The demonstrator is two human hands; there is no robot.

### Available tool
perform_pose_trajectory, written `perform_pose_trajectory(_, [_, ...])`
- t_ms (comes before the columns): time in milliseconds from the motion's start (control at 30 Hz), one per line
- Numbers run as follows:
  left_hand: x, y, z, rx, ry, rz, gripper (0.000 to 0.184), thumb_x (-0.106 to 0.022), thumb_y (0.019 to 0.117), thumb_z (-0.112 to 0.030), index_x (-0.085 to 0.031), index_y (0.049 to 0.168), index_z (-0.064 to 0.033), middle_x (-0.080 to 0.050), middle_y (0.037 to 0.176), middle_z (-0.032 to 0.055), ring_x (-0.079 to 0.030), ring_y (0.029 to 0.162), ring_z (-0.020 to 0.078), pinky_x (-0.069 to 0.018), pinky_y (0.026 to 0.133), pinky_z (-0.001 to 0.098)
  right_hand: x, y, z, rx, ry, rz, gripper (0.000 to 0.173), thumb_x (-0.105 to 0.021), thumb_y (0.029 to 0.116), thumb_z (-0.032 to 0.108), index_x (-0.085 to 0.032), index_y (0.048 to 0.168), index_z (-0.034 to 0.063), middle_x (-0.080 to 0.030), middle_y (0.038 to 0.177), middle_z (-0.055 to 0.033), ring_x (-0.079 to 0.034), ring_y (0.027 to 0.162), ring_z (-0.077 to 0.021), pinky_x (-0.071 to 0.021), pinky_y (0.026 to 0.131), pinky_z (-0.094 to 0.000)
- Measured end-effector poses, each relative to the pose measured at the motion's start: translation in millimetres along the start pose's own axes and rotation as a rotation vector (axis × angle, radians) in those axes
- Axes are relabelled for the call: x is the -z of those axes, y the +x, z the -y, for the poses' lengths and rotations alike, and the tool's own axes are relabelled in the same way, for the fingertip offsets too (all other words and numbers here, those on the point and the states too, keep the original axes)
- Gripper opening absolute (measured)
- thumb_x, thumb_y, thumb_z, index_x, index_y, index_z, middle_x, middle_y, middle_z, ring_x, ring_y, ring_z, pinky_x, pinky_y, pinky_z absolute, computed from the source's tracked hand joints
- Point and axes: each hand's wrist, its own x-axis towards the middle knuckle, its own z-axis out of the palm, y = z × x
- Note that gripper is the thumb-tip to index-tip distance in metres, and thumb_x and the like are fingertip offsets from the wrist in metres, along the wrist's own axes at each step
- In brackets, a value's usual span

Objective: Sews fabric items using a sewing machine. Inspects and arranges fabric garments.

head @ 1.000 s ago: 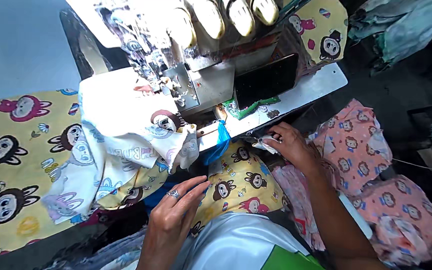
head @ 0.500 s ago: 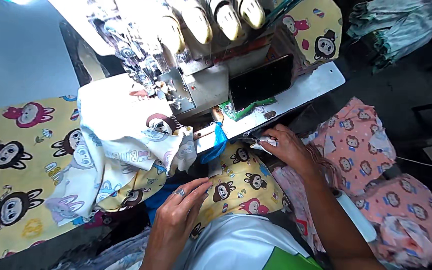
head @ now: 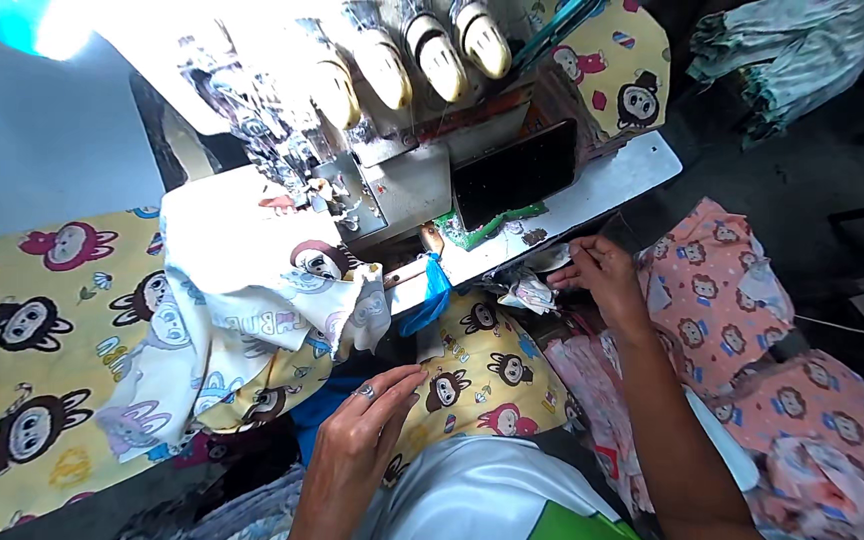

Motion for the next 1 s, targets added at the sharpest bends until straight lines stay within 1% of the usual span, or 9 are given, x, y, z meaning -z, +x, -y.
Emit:
perform_pose_trajectory(100, [-2.4,1.5,0.3,-0.006,0.010,0.007,0.026,-0.055,0.1044,-0.019,-0.076,0.116,-0.0109,-0.075,0.119,0.0062,-0.071,0.109,0.0124,-0.0544,0.094,0.0226,7.5,2.5,-6.3,0.017,0.055,-0.021,0.022,-0.053,0.1065,0.011,-0.057,0.123,-0.0019,-0.073,0.102,-0.0102,-0.076,0.086,-0.0164,-0.0640,0.083,-0.0336])
perform_pose_trajectory(200, [-4.3,3.6,-1.8,-0.020,0.018,0.020,0.026,-0.054,0.1049,-0.019,-0.076,0.116,-0.0113,-0.075,0.118,0.0061,-0.071,0.108,0.0136,-0.0554,0.092,0.0243,10.7,0.3,-7.8,0.117,-0.267,-0.020,0.033,-0.071,0.0962,0.009,-0.061,0.126,-0.0011,-0.073,0.106,-0.0155,-0.072,0.092,-0.0212,-0.0575,0.086,-0.0409])
perform_pose_trajectory(333, [-7.8,7.9,-5.9,-0.050,-0.048,0.033,0.026,-0.054,0.1057,-0.022,-0.076,0.115,-0.0109,-0.075,0.118,0.0049,-0.071,0.108,0.0112,-0.0552,0.093,0.0230,13.2,0.7,-0.8,0.332,-0.449,-0.197,0.017,-0.069,0.0981,0.012,-0.073,0.111,0.0029,-0.071,0.108,-0.0162,-0.069,0.091,-0.0271,-0.0565,0.081,-0.0452])
perform_pose_trajectory(433, [-10.5,13.2,-15.7,-0.077,-0.249,0.087,0.029,-0.055,0.1062,-0.027,-0.076,0.114,-0.0081,-0.074,0.118,0.0042,-0.069,0.111,0.0076,-0.0541,0.097,0.0207,16.8,-4.1,21.5,0.474,-0.406,-0.248,0.023,-0.065,0.1012,0.022,-0.073,0.107,0.0017,-0.070,0.107,-0.0136,-0.066,0.100,-0.0221,-0.0527,0.091,-0.0407])
perform_pose_trajectory(600, [-18.0,31.0,-40.6,-0.106,-0.682,0.280,0.065,-0.028,0.1114,-0.047,-0.075,0.114,-0.0027,-0.073,0.123,0.0084,-0.067,0.118,0.0115,-0.0534,0.102,0.0301,-4.9,-35.4,80.4,0.650,-0.272,-0.091,0.020,-0.062,0.1026,0.022,-0.071,0.108,0.0041,-0.071,0.103,-0.0004,-0.067,0.094,-0.0005,-0.0559,0.085,-0.0209])
perform_pose_trajectory(733, [-13.1,45.7,-54.8,0.170,-1.089,0.329,0.091,-0.021,0.1006,-0.072,-0.063,0.136,0.0007,-0.063,0.141,0.0075,-0.058,0.132,0.0146,-0.0462,0.111,0.0355,-41.5,-68.9,107.6,0.846,-0.061,0.246,0.017,-0.061,0.1037,0.023,-0.071,0.108,0.0092,-0.075,0.106,-0.0003,-0.071,0.105,-0.0100,-0.0588,0.098,-0.0328])
perform_pose_trajectory(800, [1.5,51.5,-62.8,0.423,-1.290,0.154,0.067,-0.038,0.1041,-0.061,-0.060,0.126,-0.0014,-0.070,0.120,-0.0029,-0.065,0.115,0.0069,-0.0527,0.103,0.0302,-60.0,-81.9,114.9,0.928,0.022,0.400,0.016,-0.059,0.1051,0.020,-0.071,0.107,0.0103,-0.076,0.105,-0.0010,-0.071,0.108,-0.0117,-0.0535,0.107,-0.0372])
perform_pose_trajectory(867, [18.2,59.1,-63.4,0.595,-1.312,-0.046,0.032,-0.041,0.1092,-0.029,-0.062,0.116,-0.0048,-0.073,0.097,-0.0039,-0.070,0.092,0.0041,-0.0589,0.087,0.0247,-78.3,-87.6,115.5,1.029,0.053,0.444,0.014,-0.060,0.1046,0.017,-0.071,0.106,0.0090,-0.076,0.104,-0.0029,-0.071,0.109,-0.0145,-0.0523,0.108,-0.0362])
perform_pose_trajectory(1000, [47.6,66.4,-45.9,0.611,-1.086,-0.293,0.035,-0.034,0.1116,-0.014,-0.065,0.118,0.0003,-0.076,0.102,0.0081,-0.074,0.093,0.0128,-0.0605,0.086,0.0287,-107.0,-84.3,110.7,1.120,0.032,0.413,0.013,-0.061,0.1038,0.015,-0.071,0.104,0.0071,-0.077,0.100,-0.0031,-0.072,0.104,-0.0120,-0.0511,0.109,-0.0354])
